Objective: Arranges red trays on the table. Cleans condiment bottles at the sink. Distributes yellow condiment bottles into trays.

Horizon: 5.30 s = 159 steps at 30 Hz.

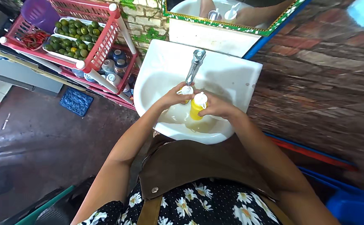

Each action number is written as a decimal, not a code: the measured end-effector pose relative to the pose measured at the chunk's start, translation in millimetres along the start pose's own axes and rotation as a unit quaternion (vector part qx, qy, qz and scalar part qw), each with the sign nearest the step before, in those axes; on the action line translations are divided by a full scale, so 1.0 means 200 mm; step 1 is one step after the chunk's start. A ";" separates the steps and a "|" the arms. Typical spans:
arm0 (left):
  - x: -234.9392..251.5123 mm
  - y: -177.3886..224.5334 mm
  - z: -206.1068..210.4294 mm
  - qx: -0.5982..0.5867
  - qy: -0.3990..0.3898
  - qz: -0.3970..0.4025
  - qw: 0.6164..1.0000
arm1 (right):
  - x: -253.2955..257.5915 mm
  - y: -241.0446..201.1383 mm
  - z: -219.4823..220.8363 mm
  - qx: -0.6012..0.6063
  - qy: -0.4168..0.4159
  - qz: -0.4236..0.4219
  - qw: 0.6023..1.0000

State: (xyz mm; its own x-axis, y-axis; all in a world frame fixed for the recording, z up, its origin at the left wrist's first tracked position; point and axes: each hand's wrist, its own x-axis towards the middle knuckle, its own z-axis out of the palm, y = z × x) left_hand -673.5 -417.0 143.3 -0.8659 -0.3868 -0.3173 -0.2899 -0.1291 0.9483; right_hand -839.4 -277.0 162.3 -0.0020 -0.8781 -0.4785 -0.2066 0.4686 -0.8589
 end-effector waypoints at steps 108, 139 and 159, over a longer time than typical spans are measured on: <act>0.03 -0.05 0.19 -0.375 0.254 -0.090 0.887 | 0.18 -0.03 0.21 -0.324 0.119 0.049 0.937; -0.06 -0.05 0.11 -0.432 0.147 0.018 0.890 | 0.19 0.03 0.17 -0.202 0.084 -0.034 0.975; -0.08 0.00 0.11 -0.148 0.134 -0.095 0.975 | -0.33 -0.17 -0.12 -0.282 0.218 -0.041 0.933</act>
State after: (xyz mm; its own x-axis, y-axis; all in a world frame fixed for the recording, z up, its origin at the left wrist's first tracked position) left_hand -668.3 -389.6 147.9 -0.6588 -0.5492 -0.5141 -0.2713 -0.4639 0.8433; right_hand -855.3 -237.4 227.3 -0.3365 -0.9225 -0.1892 -0.7055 0.3801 -0.5981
